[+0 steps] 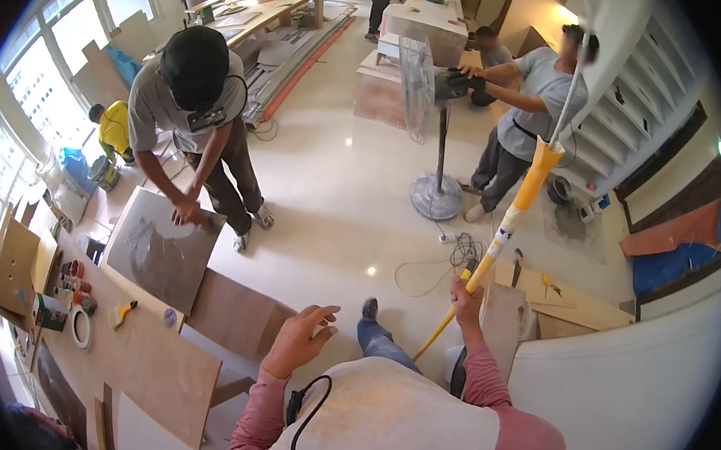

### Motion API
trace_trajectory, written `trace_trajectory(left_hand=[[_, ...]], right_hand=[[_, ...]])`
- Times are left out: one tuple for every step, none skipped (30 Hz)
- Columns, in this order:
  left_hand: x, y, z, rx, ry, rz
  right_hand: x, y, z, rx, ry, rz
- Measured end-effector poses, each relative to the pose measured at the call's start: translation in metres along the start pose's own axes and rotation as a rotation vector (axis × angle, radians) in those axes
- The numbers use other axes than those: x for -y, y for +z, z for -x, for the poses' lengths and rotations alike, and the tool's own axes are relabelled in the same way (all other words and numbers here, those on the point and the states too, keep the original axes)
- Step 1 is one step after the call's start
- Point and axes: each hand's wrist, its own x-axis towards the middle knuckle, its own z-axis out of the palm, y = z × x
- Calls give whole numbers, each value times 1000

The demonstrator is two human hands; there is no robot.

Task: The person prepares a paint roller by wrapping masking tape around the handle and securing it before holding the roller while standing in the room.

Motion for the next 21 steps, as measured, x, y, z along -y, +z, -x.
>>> trace_trajectory(left_hand=[[5, -3, -19, 47, -32, 21], [14, -6, -36, 77, -45, 43], [24, -8, -55, 98, -59, 61], [35, -12, -73, 116, -72, 79], [47, -13, -91, 116, -93, 77], [60, -12, -108, 124, -123, 105], [71, -13, -128, 115, -155, 129], [82, -18, -146, 101, -189, 149], [89, -23, -166, 27, -132, 108], [90, -35, -189, -31, -167, 139], [91, -42, -211, -73, -203, 180], [92, -48, -229, -108, -239, 226], [95, -55, -252, -129, -269, 244], [98, -62, -272, -127, -270, 241], [100, -70, -294, -117, -265, 238], [103, -77, -315, -100, -256, 233], [111, -79, -334, -77, -257, 282], [120, -82, -353, -48, -250, 304], [130, -86, -373, -27, -249, 325], [140, -90, -393, -10, -247, 346], [151, -96, -414, -3, -213, 355]], right_hand=[[-7, 9, -21, 18, 16, 23], [-13, 20, -41, 9, 31, 25], [-14, 34, -65, 7, 42, 23], [-17, 48, -91, 8, 51, 19], [-21, 60, -118, 26, 30, 10], [-26, 71, -143, 20, 38, 21], [-31, 85, -171, 29, 40, 25], [-33, 105, -201, 42, 41, 22], [-27, 125, -229, 48, 63, 35], [-24, 149, -261, 99, 22, 5], [-22, 164, -287, 138, -7, -14], [-22, 178, -309, 171, -32, -29], [-20, 196, -333, 189, 11, -73], [-18, 216, -356, 184, 15, -80], [-14, 237, -378, 170, 16, -86], [-11, 255, -400, 146, 18, -93], [-6, 269, -419, 139, 10, -81], [4, 287, -437, 139, 1, -71], [9, 306, -456, 148, -7, -65], [10, 324, -477, 162, 4, -75], [8, 338, -500, 172, 11, -85]])
